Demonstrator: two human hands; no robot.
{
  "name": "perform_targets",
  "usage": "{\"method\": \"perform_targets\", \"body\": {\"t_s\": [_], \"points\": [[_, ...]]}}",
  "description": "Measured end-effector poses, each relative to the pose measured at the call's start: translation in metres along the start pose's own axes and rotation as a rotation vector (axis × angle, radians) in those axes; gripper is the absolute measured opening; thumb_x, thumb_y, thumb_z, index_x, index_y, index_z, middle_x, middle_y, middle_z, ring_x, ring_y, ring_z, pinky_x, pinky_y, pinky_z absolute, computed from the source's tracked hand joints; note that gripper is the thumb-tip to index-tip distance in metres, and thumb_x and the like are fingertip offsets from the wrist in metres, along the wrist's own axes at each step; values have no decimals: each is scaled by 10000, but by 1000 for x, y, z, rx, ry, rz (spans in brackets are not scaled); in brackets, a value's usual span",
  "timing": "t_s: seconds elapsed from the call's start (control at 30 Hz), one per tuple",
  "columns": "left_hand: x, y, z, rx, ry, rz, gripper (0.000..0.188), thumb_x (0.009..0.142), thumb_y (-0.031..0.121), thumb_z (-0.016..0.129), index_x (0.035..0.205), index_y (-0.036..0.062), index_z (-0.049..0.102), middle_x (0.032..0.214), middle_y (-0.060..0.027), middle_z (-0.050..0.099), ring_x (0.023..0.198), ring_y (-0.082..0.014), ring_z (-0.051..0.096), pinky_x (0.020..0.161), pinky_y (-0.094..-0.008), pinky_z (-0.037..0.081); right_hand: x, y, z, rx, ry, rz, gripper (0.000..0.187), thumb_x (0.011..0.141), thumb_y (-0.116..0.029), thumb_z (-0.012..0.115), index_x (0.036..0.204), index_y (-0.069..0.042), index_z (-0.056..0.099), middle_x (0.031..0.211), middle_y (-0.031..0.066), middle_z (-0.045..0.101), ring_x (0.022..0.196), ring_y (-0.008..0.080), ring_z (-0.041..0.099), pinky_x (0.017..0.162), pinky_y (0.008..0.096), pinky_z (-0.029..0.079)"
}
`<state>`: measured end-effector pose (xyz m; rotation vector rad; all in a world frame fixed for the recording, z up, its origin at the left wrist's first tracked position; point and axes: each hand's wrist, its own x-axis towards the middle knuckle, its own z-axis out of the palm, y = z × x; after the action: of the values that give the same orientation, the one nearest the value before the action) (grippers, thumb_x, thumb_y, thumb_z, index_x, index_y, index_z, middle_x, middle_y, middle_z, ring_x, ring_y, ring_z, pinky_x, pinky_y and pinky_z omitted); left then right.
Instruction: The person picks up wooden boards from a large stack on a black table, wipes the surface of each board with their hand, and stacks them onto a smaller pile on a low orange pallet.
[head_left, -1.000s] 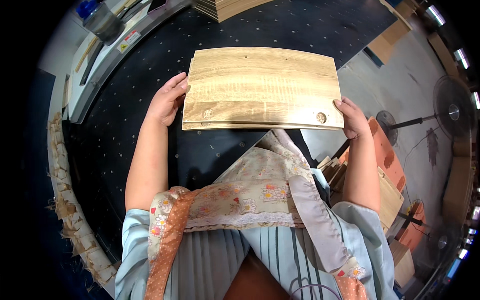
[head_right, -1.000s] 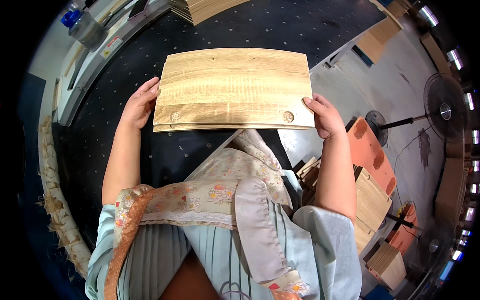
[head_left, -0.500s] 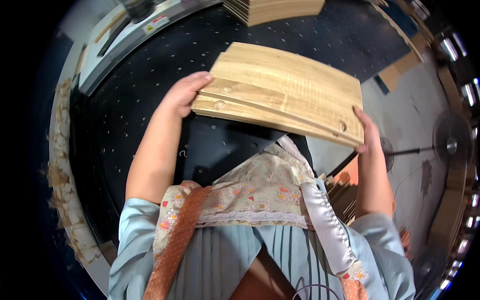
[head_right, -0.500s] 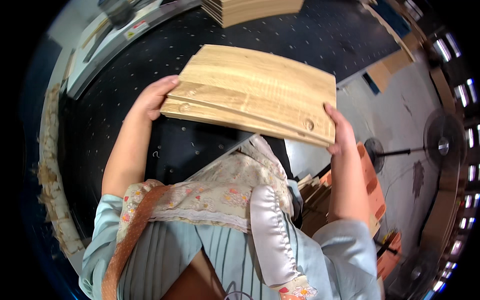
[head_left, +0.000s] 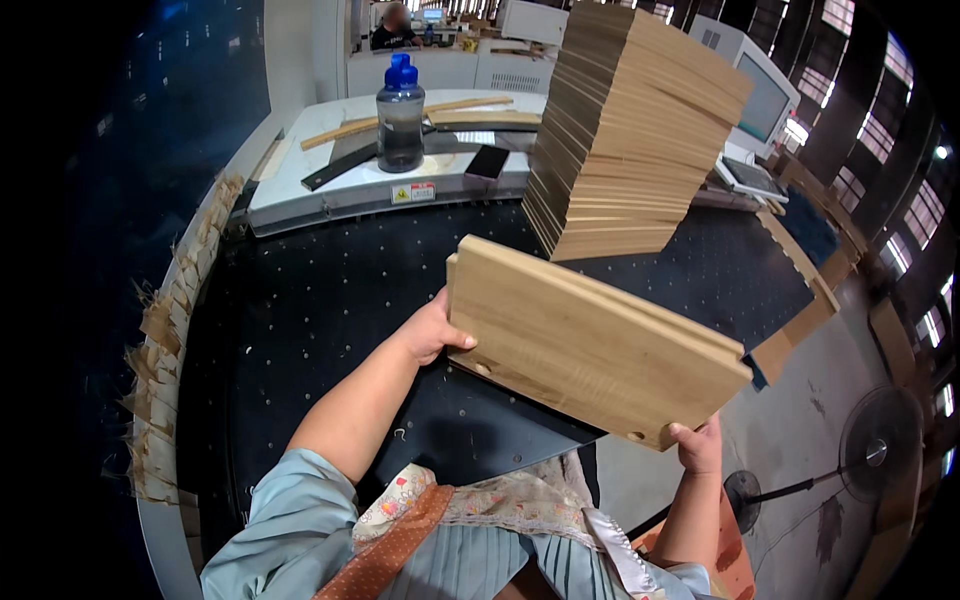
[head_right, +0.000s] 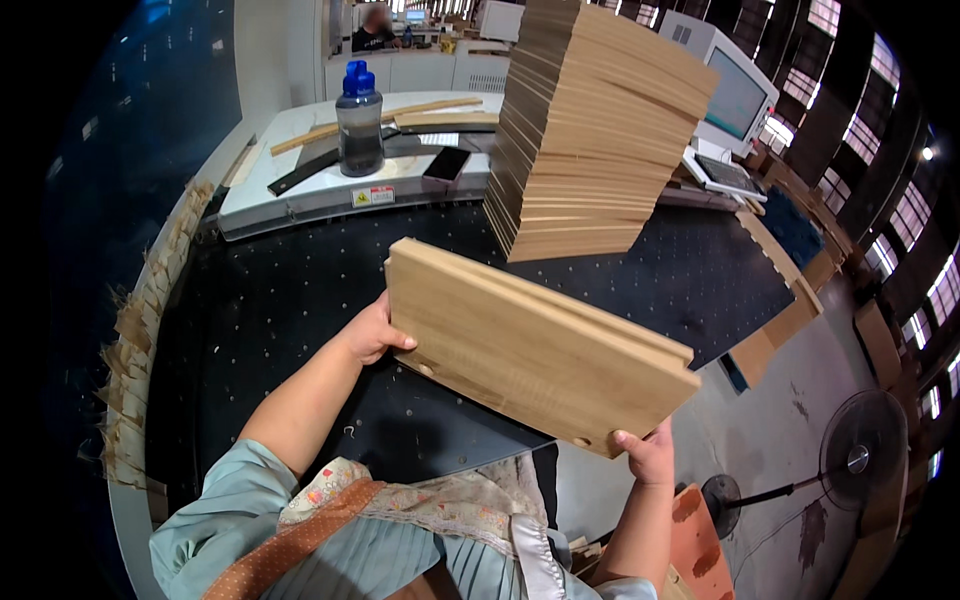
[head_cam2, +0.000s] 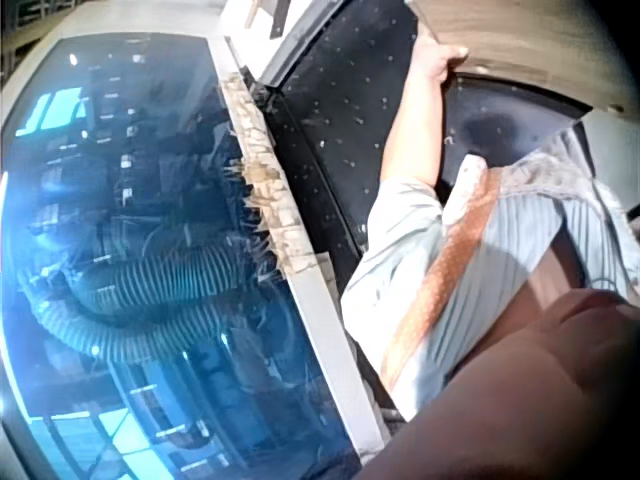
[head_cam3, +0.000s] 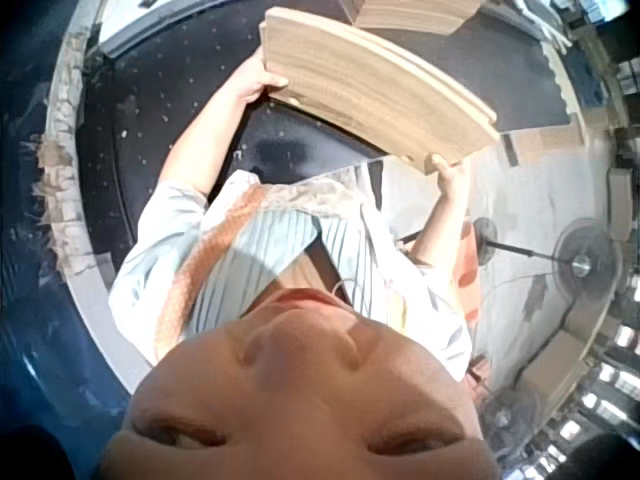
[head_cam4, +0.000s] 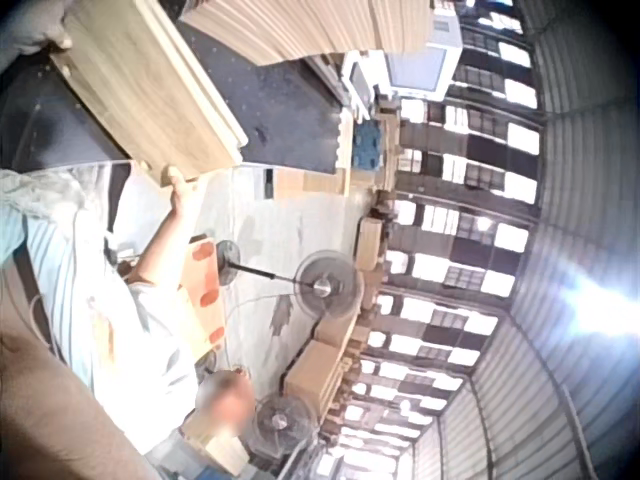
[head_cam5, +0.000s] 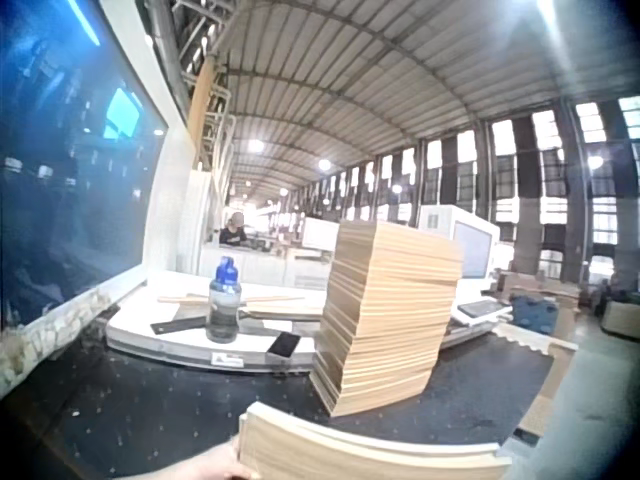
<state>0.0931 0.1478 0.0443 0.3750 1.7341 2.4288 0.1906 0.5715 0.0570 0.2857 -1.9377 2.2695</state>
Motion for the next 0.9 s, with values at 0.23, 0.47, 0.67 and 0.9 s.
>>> {"method": "perform_targets", "body": {"t_s": [0.23, 0.47, 0.67, 0.9], "points": [[-25, 0, -10, 42, 78, 51, 836, 545, -100, 610, 1332, 71, 385, 1231, -56, 516, 1159, -208, 469, 965, -362, 387, 19, 47, 6, 71, -4, 51, 753, 534, 24, 812, 1215, -48, 498, 1135, 57, 581, 1065, 214, 530, 942, 365, 424], [-28, -10, -28, 55, -5, 45, 777, 619, 55, 750, 1314, 55, 402, 1229, -72, 539, 1160, -215, 487, 989, -360, 368, 29, 61, 7, -50, -57, 135, 700, 584, -70, 792, 1216, -19, 496, 1135, 88, 576, 1071, 222, 527, 927, 360, 427], [-27, -19, -24, 134, 38, 32, 872, 634, 91, 789, 1357, 47, 303, 1293, -88, 471, 1210, -210, 426, 1020, -372, 335, 22, 82, 20, 17, 7, 101, 746, 587, -175, 820, 1227, 4, 481, 1141, 106, 568, 1067, 238, 527, 917, 368, 433], [-28, -31, -20, 144, 102, 58, 673, 687, 102, 760, 1257, 8, 415, 1175, -102, 545, 1092, -207, 511, 933, -349, 415, 15, 88, 28, -20, 74, 19, 708, 609, -228, 826, 1183, 29, 502, 1090, 125, 588, 1015, 235, 561, 878, 369, 462]]}}
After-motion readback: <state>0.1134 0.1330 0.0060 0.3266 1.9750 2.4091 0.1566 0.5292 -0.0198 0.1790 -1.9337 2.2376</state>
